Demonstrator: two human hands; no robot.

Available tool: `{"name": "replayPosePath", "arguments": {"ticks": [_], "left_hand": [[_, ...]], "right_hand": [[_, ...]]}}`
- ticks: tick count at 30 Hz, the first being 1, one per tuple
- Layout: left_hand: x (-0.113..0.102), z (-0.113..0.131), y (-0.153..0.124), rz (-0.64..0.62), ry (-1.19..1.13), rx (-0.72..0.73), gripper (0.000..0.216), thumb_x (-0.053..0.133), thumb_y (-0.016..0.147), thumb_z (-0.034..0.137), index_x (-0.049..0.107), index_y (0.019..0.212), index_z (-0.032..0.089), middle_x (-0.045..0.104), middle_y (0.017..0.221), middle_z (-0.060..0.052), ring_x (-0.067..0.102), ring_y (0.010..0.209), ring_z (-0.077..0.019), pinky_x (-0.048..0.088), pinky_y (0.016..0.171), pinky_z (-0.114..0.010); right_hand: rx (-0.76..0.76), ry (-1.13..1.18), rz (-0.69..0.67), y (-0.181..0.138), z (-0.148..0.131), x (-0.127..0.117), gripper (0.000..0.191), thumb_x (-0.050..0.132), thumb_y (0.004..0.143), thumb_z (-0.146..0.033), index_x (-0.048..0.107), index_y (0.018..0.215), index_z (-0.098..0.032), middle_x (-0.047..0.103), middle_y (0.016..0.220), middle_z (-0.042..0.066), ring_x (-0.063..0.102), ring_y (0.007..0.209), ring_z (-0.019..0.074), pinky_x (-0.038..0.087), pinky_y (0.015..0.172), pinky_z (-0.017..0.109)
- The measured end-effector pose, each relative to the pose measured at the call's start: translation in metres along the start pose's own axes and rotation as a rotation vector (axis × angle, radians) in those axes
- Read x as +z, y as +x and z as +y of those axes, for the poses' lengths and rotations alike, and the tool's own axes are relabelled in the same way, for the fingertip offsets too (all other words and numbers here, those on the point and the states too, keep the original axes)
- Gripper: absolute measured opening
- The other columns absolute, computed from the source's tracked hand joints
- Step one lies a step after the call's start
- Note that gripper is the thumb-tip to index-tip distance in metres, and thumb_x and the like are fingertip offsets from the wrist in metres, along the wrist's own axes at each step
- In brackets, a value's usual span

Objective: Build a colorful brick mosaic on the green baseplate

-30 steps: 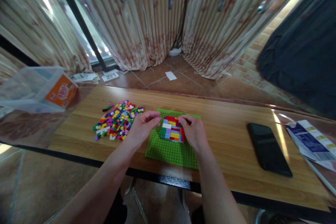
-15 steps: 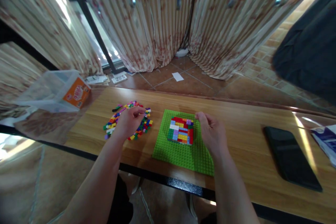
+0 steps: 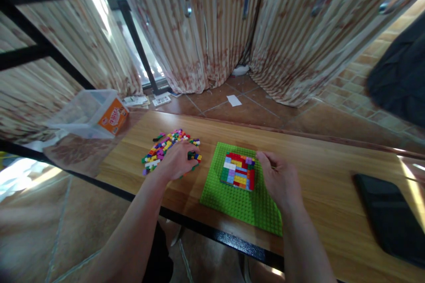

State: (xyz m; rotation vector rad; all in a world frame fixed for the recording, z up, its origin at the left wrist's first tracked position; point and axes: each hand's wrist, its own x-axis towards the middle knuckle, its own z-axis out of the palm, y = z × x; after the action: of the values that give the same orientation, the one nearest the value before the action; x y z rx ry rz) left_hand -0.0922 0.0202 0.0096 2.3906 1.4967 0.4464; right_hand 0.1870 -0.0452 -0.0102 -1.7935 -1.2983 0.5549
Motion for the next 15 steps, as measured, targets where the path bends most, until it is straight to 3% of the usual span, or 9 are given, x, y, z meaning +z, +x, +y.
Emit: {"name": "replayPosePath", "arguments": {"ticks": [8,15], "left_hand": [[0.0035,0.0049,0.0011,-0.023,0.066,-0.001,0.016,0.061,0.079,0.014,0.074,0.088,0.018,0.068,0.096,-0.011,0.061,0.100,-0.0255,0.046,0.098,-0.042],[0.0083,0.0024,0.0017,0.022,0.028,0.006,0.014,0.059,0.078,0.010,0.069,0.085,0.018,0.067,0.092,-0.009,0.060,0.098,-0.0247,0.047,0.094,-0.040]], "right_hand": [[-0.022,-0.004,-0.001,-0.0013,-0.0027,0.0033,0.032,0.058,0.083,-0.048,0.078,0.090,-0.023,0.078,0.089,0.004,0.071,0.086,0.0260,0.054,0.075,0.037],[-0.032,0.008,0.001,-0.0007,-0.0015,0.0066,0.031,0.059,0.082,-0.047,0.077,0.090,-0.025,0.078,0.092,0.005,0.071,0.090,0.0265,0.053,0.081,0.038]]}}
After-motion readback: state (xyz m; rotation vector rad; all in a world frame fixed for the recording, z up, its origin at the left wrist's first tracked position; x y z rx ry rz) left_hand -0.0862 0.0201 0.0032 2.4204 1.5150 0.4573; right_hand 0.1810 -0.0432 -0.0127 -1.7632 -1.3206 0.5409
